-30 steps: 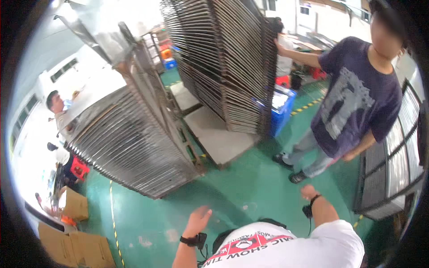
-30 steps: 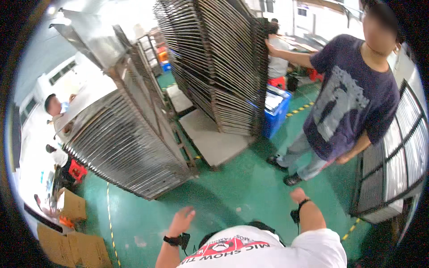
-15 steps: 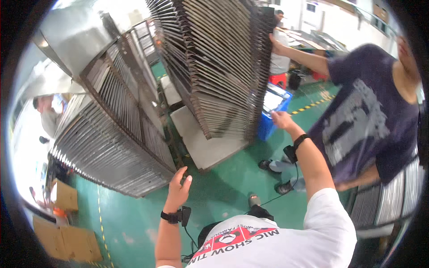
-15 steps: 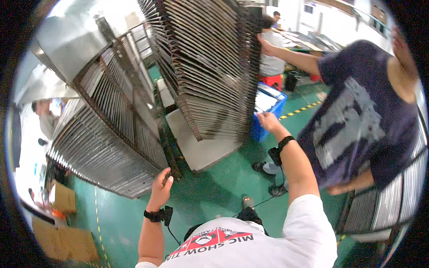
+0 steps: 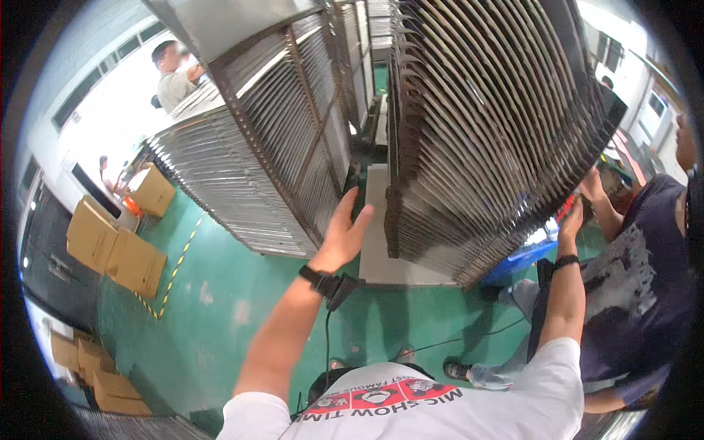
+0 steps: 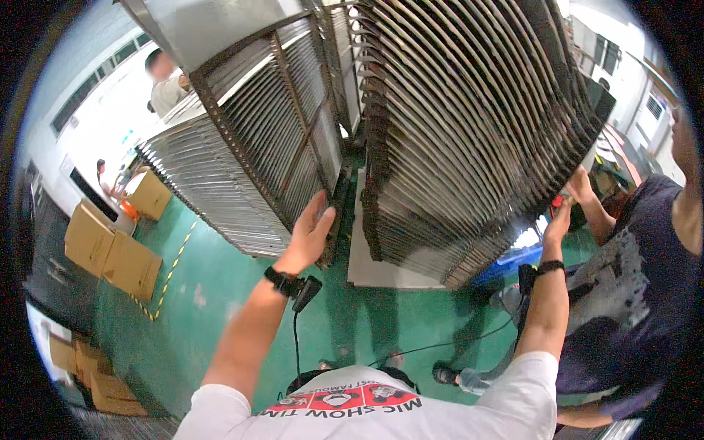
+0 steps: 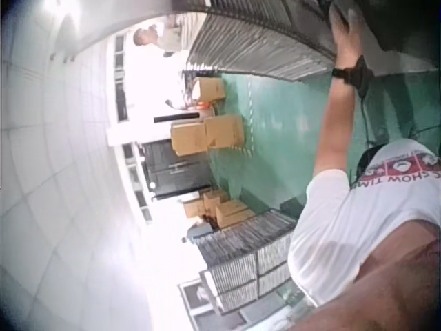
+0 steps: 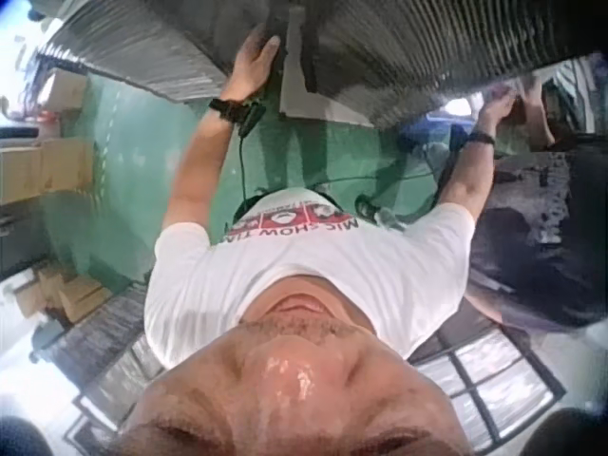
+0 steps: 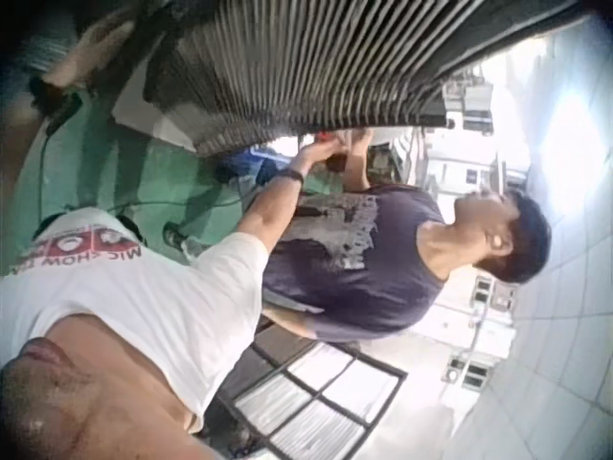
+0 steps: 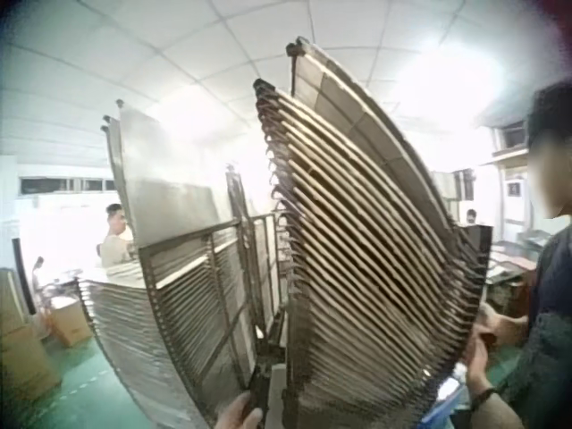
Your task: The recorder aligns and glues clear plastic components onto red material sheets, then places them onto a drying rack.
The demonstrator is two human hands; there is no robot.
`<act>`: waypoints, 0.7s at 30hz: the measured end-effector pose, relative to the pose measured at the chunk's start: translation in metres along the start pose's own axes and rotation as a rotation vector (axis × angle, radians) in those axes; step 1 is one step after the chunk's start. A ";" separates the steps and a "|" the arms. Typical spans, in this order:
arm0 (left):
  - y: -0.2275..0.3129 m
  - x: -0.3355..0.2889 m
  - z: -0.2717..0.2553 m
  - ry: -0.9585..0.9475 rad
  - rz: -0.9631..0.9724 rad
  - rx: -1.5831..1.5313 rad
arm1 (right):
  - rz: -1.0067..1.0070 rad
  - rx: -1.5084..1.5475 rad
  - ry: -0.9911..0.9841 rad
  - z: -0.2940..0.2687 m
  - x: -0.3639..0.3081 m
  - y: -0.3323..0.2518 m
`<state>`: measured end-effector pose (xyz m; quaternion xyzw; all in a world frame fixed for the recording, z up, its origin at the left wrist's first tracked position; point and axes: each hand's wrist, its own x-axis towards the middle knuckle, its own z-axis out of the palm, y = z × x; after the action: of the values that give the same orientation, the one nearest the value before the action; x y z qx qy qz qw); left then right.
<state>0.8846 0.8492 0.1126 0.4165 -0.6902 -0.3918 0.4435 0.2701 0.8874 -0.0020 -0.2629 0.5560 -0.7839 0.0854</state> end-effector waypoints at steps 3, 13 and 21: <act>0.011 0.035 0.024 0.019 0.060 0.081 | 0.246 0.116 0.040 0.020 -0.012 -0.031; 0.031 0.080 0.086 0.087 -0.120 -0.255 | 0.378 0.161 -0.141 0.034 -0.020 -0.069; -0.006 0.075 0.063 0.236 -0.023 -0.030 | -0.059 -0.719 -0.045 0.022 -0.020 0.014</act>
<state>0.8071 0.7890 0.1091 0.4607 -0.6225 -0.3555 0.5233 0.2957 0.8727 -0.0162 -0.3092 0.7864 -0.5343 -0.0227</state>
